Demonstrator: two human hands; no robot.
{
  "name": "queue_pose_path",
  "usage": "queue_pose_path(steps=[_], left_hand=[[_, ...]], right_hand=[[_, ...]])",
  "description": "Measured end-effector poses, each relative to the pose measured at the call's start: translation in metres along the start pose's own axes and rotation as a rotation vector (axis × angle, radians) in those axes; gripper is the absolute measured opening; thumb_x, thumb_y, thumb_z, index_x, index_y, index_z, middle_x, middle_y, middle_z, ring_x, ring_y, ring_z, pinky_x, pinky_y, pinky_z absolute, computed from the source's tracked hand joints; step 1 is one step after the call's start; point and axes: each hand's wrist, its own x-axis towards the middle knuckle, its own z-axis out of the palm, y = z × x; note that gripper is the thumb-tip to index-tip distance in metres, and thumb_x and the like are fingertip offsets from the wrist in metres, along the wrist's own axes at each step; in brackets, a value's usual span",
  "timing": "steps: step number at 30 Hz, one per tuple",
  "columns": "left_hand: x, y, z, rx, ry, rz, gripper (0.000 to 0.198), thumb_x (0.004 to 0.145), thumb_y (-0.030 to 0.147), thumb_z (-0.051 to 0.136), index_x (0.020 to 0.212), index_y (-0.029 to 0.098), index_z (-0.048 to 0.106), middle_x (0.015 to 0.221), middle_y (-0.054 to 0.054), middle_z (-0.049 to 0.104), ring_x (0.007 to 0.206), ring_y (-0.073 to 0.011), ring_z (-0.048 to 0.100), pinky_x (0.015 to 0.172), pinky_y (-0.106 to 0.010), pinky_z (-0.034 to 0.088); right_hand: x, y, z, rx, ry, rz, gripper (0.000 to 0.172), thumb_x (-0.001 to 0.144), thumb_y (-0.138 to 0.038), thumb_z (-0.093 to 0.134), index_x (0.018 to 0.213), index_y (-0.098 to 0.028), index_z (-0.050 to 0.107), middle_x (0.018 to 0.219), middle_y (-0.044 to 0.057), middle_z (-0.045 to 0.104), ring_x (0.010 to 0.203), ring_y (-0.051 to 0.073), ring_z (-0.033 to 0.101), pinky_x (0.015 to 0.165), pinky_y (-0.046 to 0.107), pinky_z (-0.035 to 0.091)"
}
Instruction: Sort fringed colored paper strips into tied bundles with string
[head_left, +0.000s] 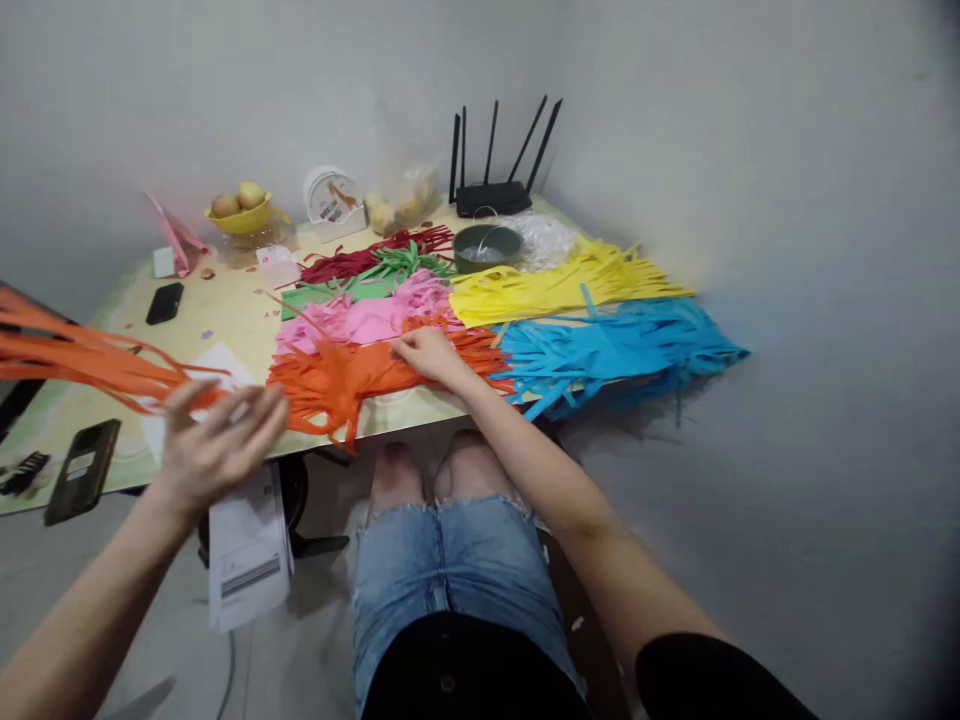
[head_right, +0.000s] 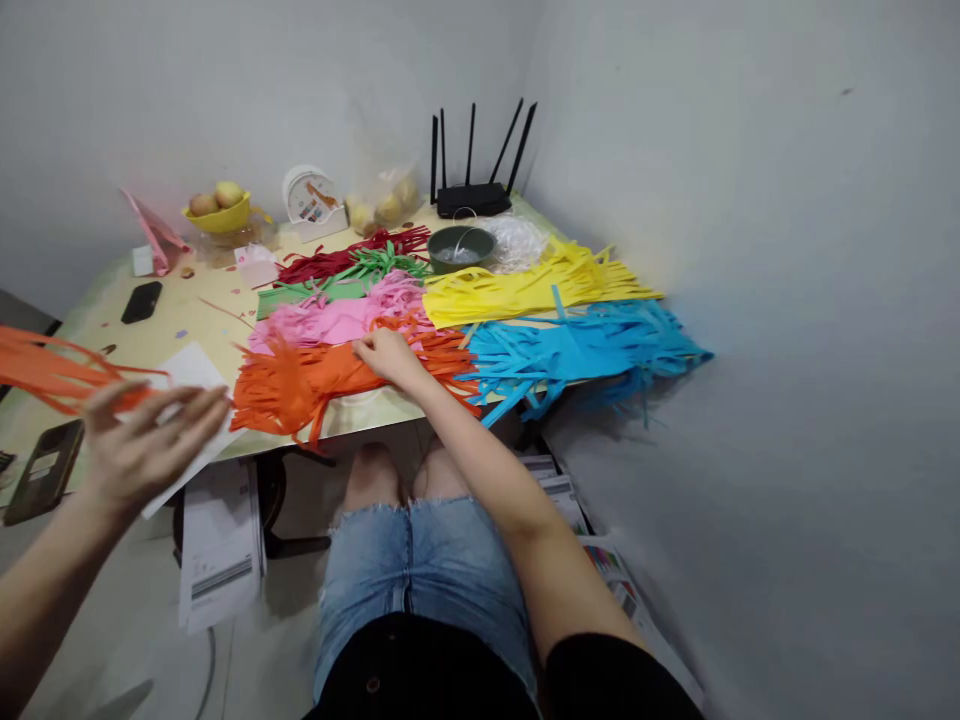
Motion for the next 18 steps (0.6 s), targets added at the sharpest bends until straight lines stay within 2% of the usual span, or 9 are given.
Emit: queue_pose_path(steps=[2,3,4,6,8,10,13,16,18], left_hand=[[-0.013,0.025,0.011,0.145,-0.021,0.281,0.029,0.083,0.019,0.073,0.101,0.042,0.072,0.101,0.005,0.080,0.081,-0.0215,0.075,0.081,-0.044,0.051],[-0.016,0.033,0.016,0.217,-0.008,0.404,0.031,0.085,0.017,0.072,0.105,0.041,0.071,0.105,0.005,0.079,0.082,-0.0204,0.075,0.080,-0.043,0.050],[-0.018,0.039,0.020,0.265,0.025,0.487,0.032,0.086,0.016,0.070,0.108,0.040,0.069,0.108,0.004,0.079,0.083,-0.0194,0.075,0.081,-0.042,0.049],[-0.017,0.046,0.027,0.296,0.105,0.533,0.031,0.088,0.016,0.069,0.110,0.038,0.069,0.109,0.005,0.079,0.085,-0.0178,0.075,0.085,-0.040,0.048],[-0.014,0.051,0.035,0.299,0.167,0.548,0.030,0.089,0.016,0.069,0.111,0.036,0.069,0.108,0.004,0.079,0.086,-0.0170,0.074,0.088,-0.039,0.047],[-0.014,0.053,0.045,0.295,0.214,0.548,0.030,0.089,0.016,0.069,0.112,0.035,0.069,0.108,0.004,0.079,0.088,-0.0177,0.074,0.090,-0.040,0.046],[-0.017,0.054,0.064,0.258,0.241,0.455,0.030,0.092,0.018,0.065,0.116,0.035,0.068,0.106,0.002,0.079,0.090,-0.0199,0.074,0.093,-0.044,0.044],[-0.018,0.061,0.084,0.180,0.303,0.318,0.029,0.092,0.020,0.065,0.118,0.032,0.067,0.099,0.000,0.080,0.091,-0.0206,0.074,0.097,-0.046,0.043],[-0.016,0.072,0.096,0.089,0.368,0.201,0.025,0.091,0.018,0.066,0.112,0.031,0.069,0.093,0.000,0.081,0.090,-0.0205,0.074,0.098,-0.047,0.043]], right_hand=[[-0.024,-0.017,-0.010,0.182,0.066,-0.108,0.037,0.096,-0.037,0.049,0.084,-0.012,0.075,0.086,0.009,0.075,0.083,0.018,0.068,0.079,0.028,0.050],[-0.035,-0.025,-0.012,0.311,0.052,-0.184,0.037,0.095,-0.040,0.052,0.086,-0.014,0.076,0.089,0.008,0.075,0.085,0.018,0.069,0.080,0.028,0.050],[-0.045,-0.034,-0.013,0.413,-0.020,-0.250,0.035,0.093,-0.043,0.057,0.087,-0.015,0.077,0.091,0.008,0.076,0.087,0.018,0.069,0.081,0.028,0.051],[-0.061,-0.047,-0.012,0.544,-0.273,-0.303,0.032,0.085,-0.045,0.067,0.087,-0.015,0.078,0.089,0.007,0.076,0.085,0.018,0.069,0.078,0.027,0.051],[-0.072,-0.054,-0.009,0.621,-0.519,-0.247,0.033,0.080,-0.047,0.073,0.084,-0.014,0.078,0.083,0.006,0.075,0.078,0.017,0.068,0.072,0.026,0.050],[-0.079,-0.054,-0.009,0.733,-0.626,-0.152,0.033,0.077,-0.046,0.077,0.082,-0.013,0.077,0.077,0.005,0.074,0.071,0.015,0.066,0.069,0.025,0.049],[-0.088,-0.052,-0.014,0.857,-0.583,-0.077,0.027,0.075,-0.040,0.082,0.079,-0.014,0.076,0.073,0.003,0.072,0.067,0.012,0.064,0.068,0.024,0.049],[-0.093,-0.051,-0.019,0.910,-0.514,-0.081,0.026,0.076,-0.039,0.082,0.077,-0.014,0.075,0.073,0.003,0.072,0.068,0.011,0.064,0.071,0.025,0.051],[-0.095,-0.050,-0.018,0.961,-0.490,-0.097,0.028,0.075,-0.041,0.084,0.077,-0.014,0.075,0.072,0.003,0.072,0.069,0.012,0.065,0.073,0.026,0.052]])
